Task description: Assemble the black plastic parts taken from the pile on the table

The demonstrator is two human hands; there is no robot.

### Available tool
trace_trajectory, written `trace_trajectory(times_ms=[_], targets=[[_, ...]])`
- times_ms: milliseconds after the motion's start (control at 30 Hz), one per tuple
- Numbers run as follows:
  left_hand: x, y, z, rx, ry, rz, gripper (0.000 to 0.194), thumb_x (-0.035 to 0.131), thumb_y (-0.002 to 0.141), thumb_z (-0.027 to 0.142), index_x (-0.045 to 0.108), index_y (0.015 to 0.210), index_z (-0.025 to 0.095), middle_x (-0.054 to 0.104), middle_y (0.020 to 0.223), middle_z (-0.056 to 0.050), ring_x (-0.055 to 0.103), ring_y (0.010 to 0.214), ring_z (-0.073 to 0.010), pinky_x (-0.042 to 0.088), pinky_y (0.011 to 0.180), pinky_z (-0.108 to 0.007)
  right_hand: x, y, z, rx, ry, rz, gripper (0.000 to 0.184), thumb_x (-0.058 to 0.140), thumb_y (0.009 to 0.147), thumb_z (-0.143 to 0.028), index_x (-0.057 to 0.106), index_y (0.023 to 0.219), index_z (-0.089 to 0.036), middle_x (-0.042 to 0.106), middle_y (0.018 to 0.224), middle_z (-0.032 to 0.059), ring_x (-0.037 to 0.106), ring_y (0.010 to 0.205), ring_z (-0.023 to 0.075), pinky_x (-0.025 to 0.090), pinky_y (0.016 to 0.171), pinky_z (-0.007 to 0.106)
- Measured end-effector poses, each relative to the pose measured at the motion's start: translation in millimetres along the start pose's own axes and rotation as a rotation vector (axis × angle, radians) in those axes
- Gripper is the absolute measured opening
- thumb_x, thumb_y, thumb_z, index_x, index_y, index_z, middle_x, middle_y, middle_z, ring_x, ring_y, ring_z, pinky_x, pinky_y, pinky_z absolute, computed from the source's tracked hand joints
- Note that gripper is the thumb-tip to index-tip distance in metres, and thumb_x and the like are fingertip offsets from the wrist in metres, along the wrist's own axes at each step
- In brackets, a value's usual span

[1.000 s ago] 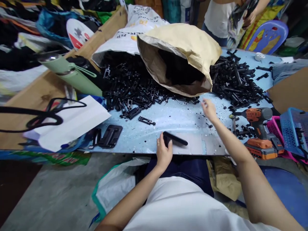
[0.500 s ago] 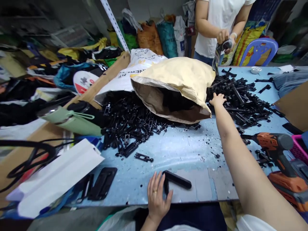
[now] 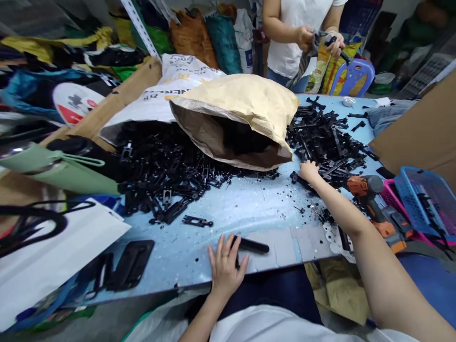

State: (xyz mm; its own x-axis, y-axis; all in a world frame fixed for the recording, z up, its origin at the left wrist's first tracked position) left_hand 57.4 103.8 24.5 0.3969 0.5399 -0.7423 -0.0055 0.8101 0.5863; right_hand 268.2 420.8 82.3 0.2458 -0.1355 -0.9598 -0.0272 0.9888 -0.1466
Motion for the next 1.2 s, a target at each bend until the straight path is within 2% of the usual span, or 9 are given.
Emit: trace_trajectory(times_ms=[133, 300, 433, 533, 700, 833, 967, 1100, 1200], targets=[[22.8, 9, 35, 0.336, -0.098, -0.261, 0.035, 0.04, 0.085, 0.015, 0.054, 0.117, 0.023, 0.062, 0.105, -0.008, 0.055, 0.103, -0.0211, 0.032, 0.101, -0.048, -14, -53, 7, -0.031, 0.018, 0.065, 0.043, 0.029, 0.083, -0.007, 0.059, 0.113, -0.013, 0.049, 0.115, 0.0186, 0.043, 0.109, 0.0287, 0.036, 0.089, 0.046], [34.0, 22, 28, 0.16, -0.163, -0.366, 0.031, 0.04, 0.087, 0.016, 0.055, 0.114, 0.016, 0.062, 0.091, -0.011, 0.058, 0.087, -0.0191, 0.045, 0.082, -0.036, -48, -124, 15, -0.164, 0.484, 0.316, 0.037, 0.039, 0.085, -0.02, 0.053, 0.119, -0.015, 0.048, 0.12, 0.013, 0.05, 0.103, 0.0231, 0.042, 0.089, 0.038], [22.0, 33, 39, -0.125, -0.616, -0.289, 0.045, 0.035, 0.091, 0.033, 0.036, 0.131, 0.015, 0.055, 0.116, -0.015, 0.056, 0.102, -0.0188, 0.046, 0.086, -0.035, -16, -181, -18, -0.284, 1.117, 0.167, 0.045, 0.049, 0.082, -0.038, 0.047, 0.122, -0.017, 0.056, 0.106, 0.0096, 0.057, 0.086, 0.0168, 0.049, 0.081, 0.034], [24.1, 39, 54, -0.215, -0.837, -0.319, 0.048, 0.031, 0.092, 0.036, 0.03, 0.134, 0.015, 0.054, 0.117, -0.014, 0.059, 0.095, -0.0152, 0.048, 0.082, -0.03, 9, -216, -56, -0.395, 1.313, 0.037, 0.063, 0.05, 0.081, -0.043, 0.029, 0.136, -0.021, 0.055, 0.109, 0.0097, 0.058, 0.085, 0.0143, 0.05, 0.078, 0.031], [40.2, 34, 39, -0.079, -0.271, -0.437, 0.034, 0.047, 0.086, 0.033, 0.055, 0.113, 0.014, 0.06, 0.104, -0.013, 0.054, 0.101, -0.0243, 0.043, 0.087, -0.038, 50, -220, -61, -0.355, 1.313, -0.031, 0.047, 0.046, 0.082, -0.045, 0.047, 0.122, -0.019, 0.055, 0.106, 0.0082, 0.059, 0.084, 0.0146, 0.051, 0.076, 0.03], [55.0, 21, 27, 0.076, -0.093, -0.534, 0.026, 0.041, 0.088, 0.025, 0.057, 0.105, 0.013, 0.062, 0.09, -0.011, 0.056, 0.088, -0.0205, 0.044, 0.075, -0.031, 83, -219, -52, -0.327, 0.961, -0.141, 0.039, 0.035, 0.086, -0.027, 0.049, 0.121, -0.017, 0.058, 0.095, 0.0077, 0.058, 0.085, 0.0158, 0.049, 0.08, 0.033], [55.1, 21, 27, 0.151, -0.052, -0.543, 0.026, 0.039, 0.089, 0.024, 0.056, 0.104, 0.013, 0.061, 0.086, -0.011, 0.056, 0.087, -0.0216, 0.043, 0.073, -0.031, 78, -236, -64, -0.571, 0.287, -0.069, 0.038, 0.043, 0.083, -0.018, 0.053, 0.12, -0.015, 0.053, 0.11, 0.0141, 0.05, 0.102, 0.0225, 0.042, 0.085, 0.035], [57.1, 24, 31, 0.196, -0.036, -0.595, 0.027, 0.041, 0.088, 0.024, 0.055, 0.109, 0.014, 0.061, 0.094, -0.011, 0.056, 0.091, -0.0213, 0.044, 0.075, -0.031, 62, -254, -88, -0.926, 0.03, 0.025, 0.027, 0.049, 0.086, -0.029, 0.056, 0.106, -0.013, 0.048, 0.122, 0.0136, 0.043, 0.112, 0.0244, 0.034, 0.091, 0.038], [58.5, 24, 31, 0.203, -0.067, -0.619, 0.03, 0.039, 0.089, 0.025, 0.054, 0.112, 0.014, 0.06, 0.098, -0.011, 0.056, 0.093, -0.0214, 0.044, 0.077, -0.032, 69, -257, -88, -0.998, -0.076, -0.067, 0.025, 0.046, 0.089, -0.031, 0.053, 0.101, -0.011, 0.057, 0.102, 0.0116, 0.052, 0.096, 0.0199, 0.036, 0.08, 0.031]])
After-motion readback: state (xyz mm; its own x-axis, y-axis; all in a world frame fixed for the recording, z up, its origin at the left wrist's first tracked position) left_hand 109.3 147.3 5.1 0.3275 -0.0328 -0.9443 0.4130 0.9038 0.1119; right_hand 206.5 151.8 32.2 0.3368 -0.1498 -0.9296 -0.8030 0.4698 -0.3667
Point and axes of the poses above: each hand's wrist, its own y-axis towards the middle knuckle, its own x-axis out of the palm, z = x × y, the point moved 10 cm from there along y, towards the middle knuckle
